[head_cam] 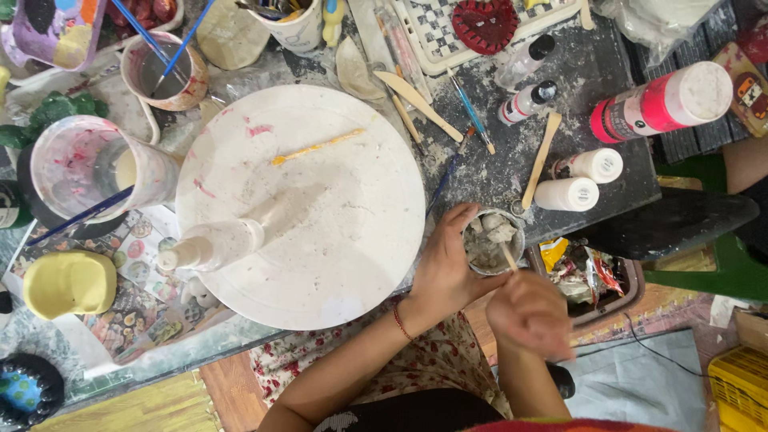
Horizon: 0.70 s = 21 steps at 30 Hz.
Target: The person kneads small pieces of white clay by hand, then places them into a small container. They pour a liquid from a plastic cup into the container and stir the mixture with a wooden stick until the clay and liquid are combined.
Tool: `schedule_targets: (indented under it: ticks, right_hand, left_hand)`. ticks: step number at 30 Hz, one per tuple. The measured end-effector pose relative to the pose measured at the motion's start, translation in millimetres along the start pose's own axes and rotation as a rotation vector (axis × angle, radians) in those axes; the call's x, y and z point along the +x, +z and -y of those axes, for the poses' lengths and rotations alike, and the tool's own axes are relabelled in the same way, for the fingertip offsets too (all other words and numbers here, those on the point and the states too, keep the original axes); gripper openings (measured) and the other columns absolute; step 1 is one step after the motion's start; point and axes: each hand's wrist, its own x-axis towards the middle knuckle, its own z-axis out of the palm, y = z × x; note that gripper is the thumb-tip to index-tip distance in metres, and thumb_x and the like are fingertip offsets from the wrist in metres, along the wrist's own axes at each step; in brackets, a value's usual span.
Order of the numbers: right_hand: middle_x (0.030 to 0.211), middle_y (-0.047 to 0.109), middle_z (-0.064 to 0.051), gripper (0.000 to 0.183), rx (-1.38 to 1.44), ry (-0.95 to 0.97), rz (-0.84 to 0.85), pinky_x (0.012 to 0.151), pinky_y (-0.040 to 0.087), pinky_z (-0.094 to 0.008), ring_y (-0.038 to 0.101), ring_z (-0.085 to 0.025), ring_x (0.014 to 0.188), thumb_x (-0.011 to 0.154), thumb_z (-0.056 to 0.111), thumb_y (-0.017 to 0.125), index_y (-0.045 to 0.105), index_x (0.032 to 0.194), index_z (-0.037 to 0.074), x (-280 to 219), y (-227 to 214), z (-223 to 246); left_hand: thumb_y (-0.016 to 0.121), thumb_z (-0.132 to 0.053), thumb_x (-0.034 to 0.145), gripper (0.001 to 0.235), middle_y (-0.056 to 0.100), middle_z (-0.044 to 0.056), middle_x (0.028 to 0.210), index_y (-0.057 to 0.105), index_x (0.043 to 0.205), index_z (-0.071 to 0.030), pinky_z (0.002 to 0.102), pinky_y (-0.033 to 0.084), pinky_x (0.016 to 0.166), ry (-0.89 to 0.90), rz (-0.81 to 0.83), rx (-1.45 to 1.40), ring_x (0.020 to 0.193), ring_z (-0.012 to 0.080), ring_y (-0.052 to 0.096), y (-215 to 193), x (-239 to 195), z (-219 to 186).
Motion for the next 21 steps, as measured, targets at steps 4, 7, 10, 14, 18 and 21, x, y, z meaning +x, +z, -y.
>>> schedule_targets:
  ticks: [4,7,10,14,18,21]
  right_hand:
    - [0.050,0.018,0.004,0.059,-0.077,-0.008,-0.019,0.036,0.008,-0.027,0.008,-0.008,0.037,0.108,0.060,0.013,0.019,0.066,0.019,5,5,12]
    - [0.051,0.019,0.003,0.059,-0.003,0.028,-0.084,0.036,0.008,-0.027,0.008,-0.008,0.041,0.107,0.061,0.014,0.018,0.067,0.018,8,6,10]
    - [0.050,0.019,0.003,0.058,-0.014,0.047,-0.076,0.035,0.008,-0.026,0.009,-0.007,0.038,0.108,0.061,0.013,0.017,0.068,0.018,6,7,3]
    - [0.047,0.019,0.004,0.060,0.107,-0.014,-0.012,0.038,0.008,-0.029,0.009,-0.008,0.040,0.106,0.059,0.011,0.018,0.064,0.017,1,8,-8]
    - [0.049,0.017,0.006,0.060,-0.051,0.005,0.131,0.038,0.010,-0.031,0.009,-0.011,0.040,0.110,0.056,0.009,0.017,0.063,0.019,6,9,-9]
    - [0.050,0.017,0.005,0.061,-0.076,0.114,0.230,0.039,0.012,-0.032,0.011,-0.012,0.041,0.109,0.057,0.010,0.018,0.063,0.018,14,14,-7]
  left_hand:
    - [0.095,-0.024,0.071,0.102,0.049,0.029,0.146,0.033,0.146,0.004,0.047,0.048,0.114,-0.031,0.019,-0.017,0.134,0.0432,0.056,-2,-1,-2]
    - [0.096,-0.025,0.072,0.101,0.049,0.029,0.146,0.033,0.146,0.004,0.047,0.049,0.114,-0.033,0.017,-0.018,0.134,0.0431,0.056,-1,-1,-1]
    - [0.095,-0.026,0.073,0.101,0.049,0.028,0.147,0.033,0.147,0.004,0.047,0.049,0.114,-0.031,0.012,-0.029,0.134,0.0429,0.056,-1,-2,1]
    - [0.094,-0.027,0.074,0.100,0.049,0.028,0.149,0.034,0.147,0.004,0.047,0.050,0.112,-0.054,0.009,0.000,0.134,0.0425,0.057,2,-4,2]
    - [0.094,-0.027,0.076,0.099,0.048,0.026,0.151,0.033,0.148,0.003,0.046,0.049,0.116,0.001,0.008,0.038,0.140,0.0420,0.055,-1,-6,3]
    - [0.093,-0.025,0.075,0.099,0.048,0.026,0.151,0.033,0.148,0.003,0.046,0.049,0.116,-0.015,0.026,0.017,0.139,0.0420,0.055,-1,-5,2]
